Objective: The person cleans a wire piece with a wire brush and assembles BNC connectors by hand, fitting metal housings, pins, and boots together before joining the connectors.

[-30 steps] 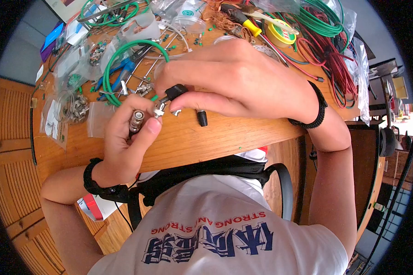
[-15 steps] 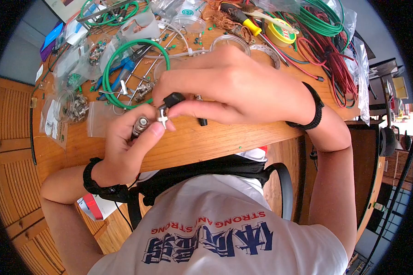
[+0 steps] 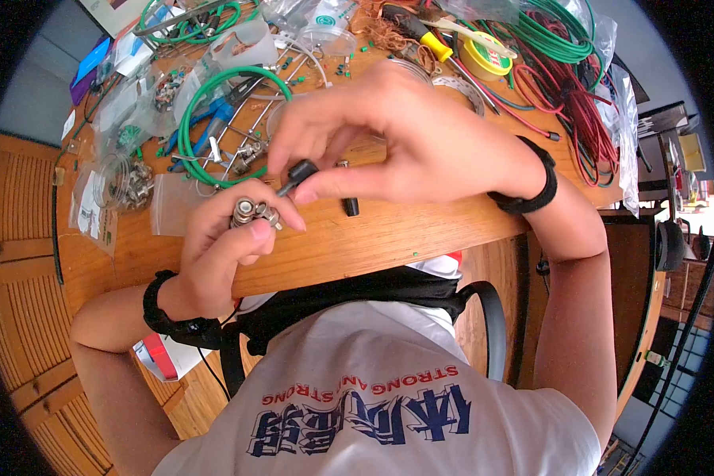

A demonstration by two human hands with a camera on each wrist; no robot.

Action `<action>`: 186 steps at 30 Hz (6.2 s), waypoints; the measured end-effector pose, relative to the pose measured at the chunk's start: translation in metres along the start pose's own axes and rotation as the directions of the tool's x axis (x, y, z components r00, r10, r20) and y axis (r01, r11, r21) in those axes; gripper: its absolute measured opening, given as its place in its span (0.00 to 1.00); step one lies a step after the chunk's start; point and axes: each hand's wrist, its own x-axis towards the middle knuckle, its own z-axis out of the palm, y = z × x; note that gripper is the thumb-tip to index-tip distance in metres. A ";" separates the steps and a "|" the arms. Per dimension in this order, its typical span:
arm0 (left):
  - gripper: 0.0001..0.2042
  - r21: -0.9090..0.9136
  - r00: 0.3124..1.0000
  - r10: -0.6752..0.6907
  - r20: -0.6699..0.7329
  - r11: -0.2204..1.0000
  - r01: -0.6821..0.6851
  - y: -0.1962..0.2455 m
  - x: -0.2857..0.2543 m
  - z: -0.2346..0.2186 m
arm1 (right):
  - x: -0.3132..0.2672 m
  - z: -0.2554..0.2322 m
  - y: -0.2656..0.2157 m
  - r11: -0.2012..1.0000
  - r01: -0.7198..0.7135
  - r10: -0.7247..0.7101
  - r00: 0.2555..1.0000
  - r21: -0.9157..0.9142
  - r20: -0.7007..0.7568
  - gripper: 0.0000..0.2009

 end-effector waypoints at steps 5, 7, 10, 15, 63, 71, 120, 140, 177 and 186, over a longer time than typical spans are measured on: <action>0.13 -0.071 1.000 0.015 -0.010 0.997 -0.016 -0.004 0.003 0.000 | -0.001 -0.004 0.005 0.920 -0.217 0.206 0.976 0.325 0.067 0.09; 0.13 -0.125 0.994 0.074 -0.082 0.989 -0.084 -0.009 0.003 0.006 | -0.001 -0.006 0.000 0.927 -0.223 0.215 0.975 0.300 0.057 0.09; 0.14 -0.027 1.000 0.030 -0.007 0.999 -0.030 -0.001 0.003 -0.002 | 0.000 -0.005 -0.001 0.951 -0.182 0.175 0.983 0.250 0.049 0.10; 0.16 -0.089 0.999 -0.041 0.027 0.995 0.044 0.000 0.004 -0.003 | 0.002 -0.004 0.004 0.985 -0.014 0.007 0.999 0.171 0.038 0.11; 0.22 -0.076 0.990 -0.069 0.127 0.994 0.079 -0.006 0.011 -0.006 | 0.002 0.007 0.007 0.997 0.069 -0.070 0.997 -0.038 -0.026 0.11; 0.20 -0.128 0.992 -0.036 0.121 0.990 0.051 -0.009 0.012 -0.005 | 0.002 0.005 0.008 0.993 0.068 -0.071 0.997 -0.095 -0.026 0.11; 0.19 -0.135 0.987 -0.029 0.156 0.990 0.050 -0.011 0.013 -0.008 | 0.001 0.003 0.009 0.992 0.077 -0.080 0.996 -0.099 -0.026 0.11; 0.16 -0.206 0.991 -0.047 0.126 0.976 0.073 -0.009 0.012 -0.004 | 0.002 0.002 0.008 0.992 0.082 -0.085 0.996 -0.097 -0.022 0.11; 0.20 -0.118 0.988 -0.039 0.150 0.991 0.057 -0.011 0.012 -0.008 | 0.000 0.000 0.009 0.990 0.098 -0.101 0.995 -0.102 -0.022 0.12; 0.17 -0.210 0.988 -0.042 0.147 0.975 0.072 -0.010 0.012 -0.007 | 0.000 0.002 0.010 0.989 0.109 -0.113 0.993 -0.099 -0.036 0.11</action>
